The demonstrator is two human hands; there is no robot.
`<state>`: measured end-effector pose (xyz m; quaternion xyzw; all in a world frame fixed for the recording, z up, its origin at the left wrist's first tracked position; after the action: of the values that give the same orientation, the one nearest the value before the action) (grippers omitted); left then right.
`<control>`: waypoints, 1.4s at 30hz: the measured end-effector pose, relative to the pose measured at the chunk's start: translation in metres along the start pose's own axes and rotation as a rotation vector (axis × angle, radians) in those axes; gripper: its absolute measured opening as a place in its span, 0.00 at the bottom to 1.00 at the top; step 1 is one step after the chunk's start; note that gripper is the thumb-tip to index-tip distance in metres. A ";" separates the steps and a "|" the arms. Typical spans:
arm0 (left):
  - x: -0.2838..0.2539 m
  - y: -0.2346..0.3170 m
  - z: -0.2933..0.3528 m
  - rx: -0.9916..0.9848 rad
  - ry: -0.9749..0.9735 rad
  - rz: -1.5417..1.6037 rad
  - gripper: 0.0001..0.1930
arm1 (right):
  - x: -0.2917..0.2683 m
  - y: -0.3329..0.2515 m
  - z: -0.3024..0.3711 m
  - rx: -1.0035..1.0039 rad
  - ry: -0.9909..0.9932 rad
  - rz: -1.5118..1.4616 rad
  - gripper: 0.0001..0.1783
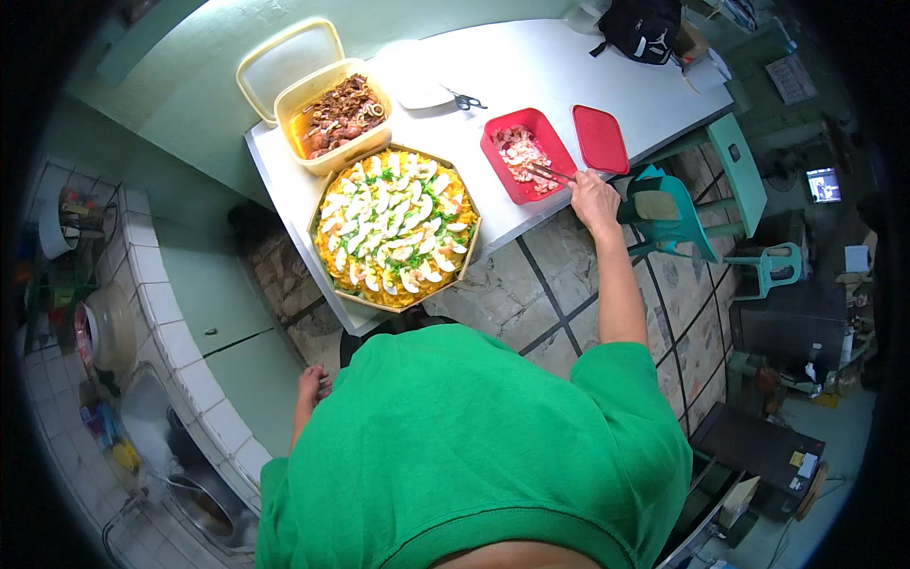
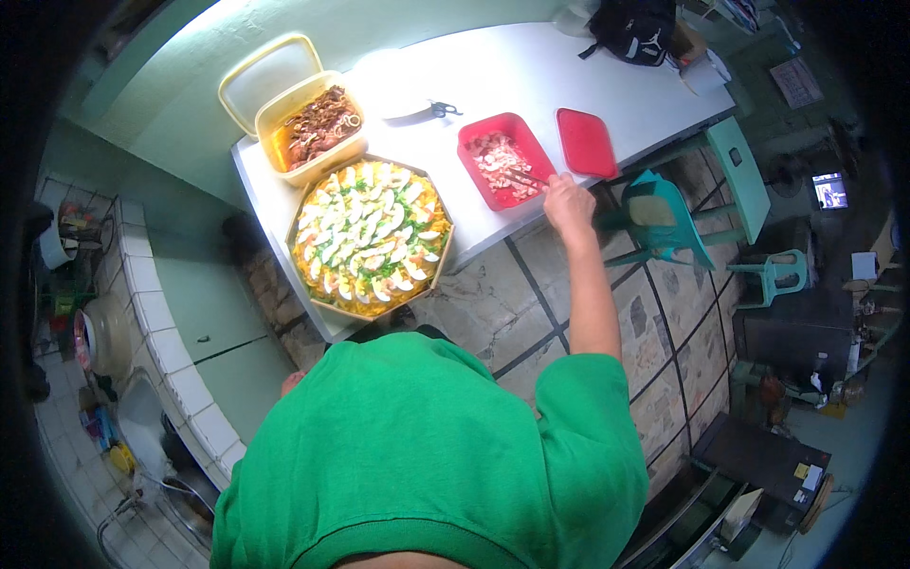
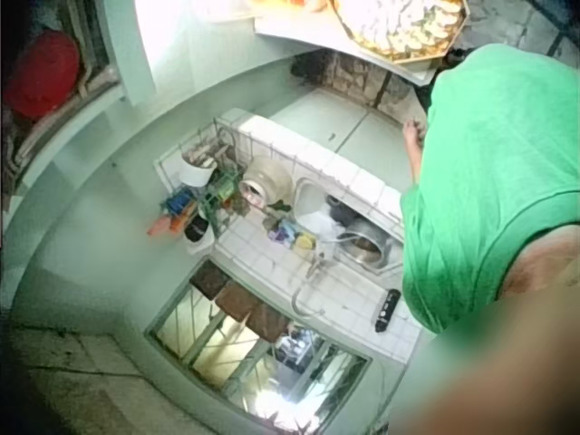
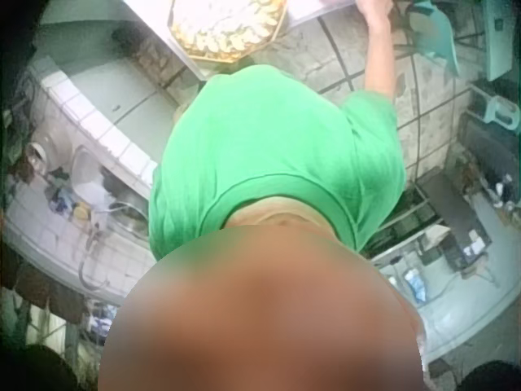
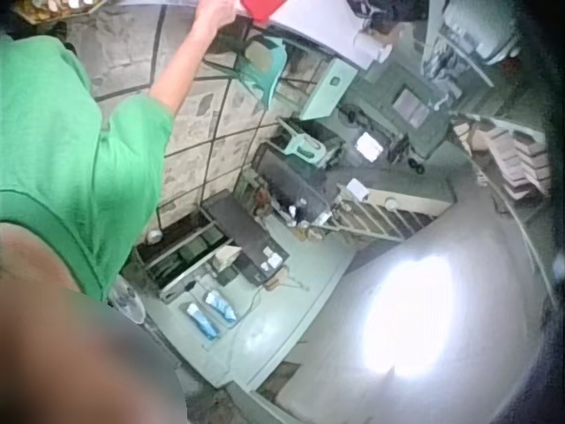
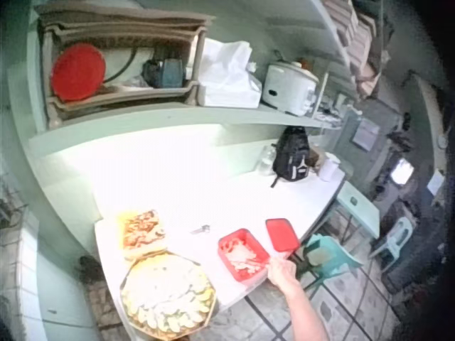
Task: The person uses tongs to transfer chopped onions from a red container onto a large round dish topped with sliced eggs and green garnish. They then use the tongs to add cooked meat from a yellow container onto the same dish, continuing to layer the ingredients.
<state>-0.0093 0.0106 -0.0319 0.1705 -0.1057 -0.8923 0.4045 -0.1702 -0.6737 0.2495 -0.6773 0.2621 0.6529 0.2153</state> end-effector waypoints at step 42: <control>0.006 0.000 -0.003 -0.068 -0.011 0.140 0.14 | 0.006 -0.108 0.030 -0.026 -0.001 -0.890 0.15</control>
<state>-0.0118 0.0056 -0.0354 0.1440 -0.0891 -0.8659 0.4707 -0.1244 -0.5714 0.2365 -0.7265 -0.0631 0.5000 0.4671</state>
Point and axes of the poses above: each hand's wrist, its own z-axis away from the middle knuckle, its own x-axis out of the palm, y = z × x, the point moved 1 cm from there along -z, towards the middle knuckle, and after that the axes turned 6 degrees about -x, right-handed, at the moved point
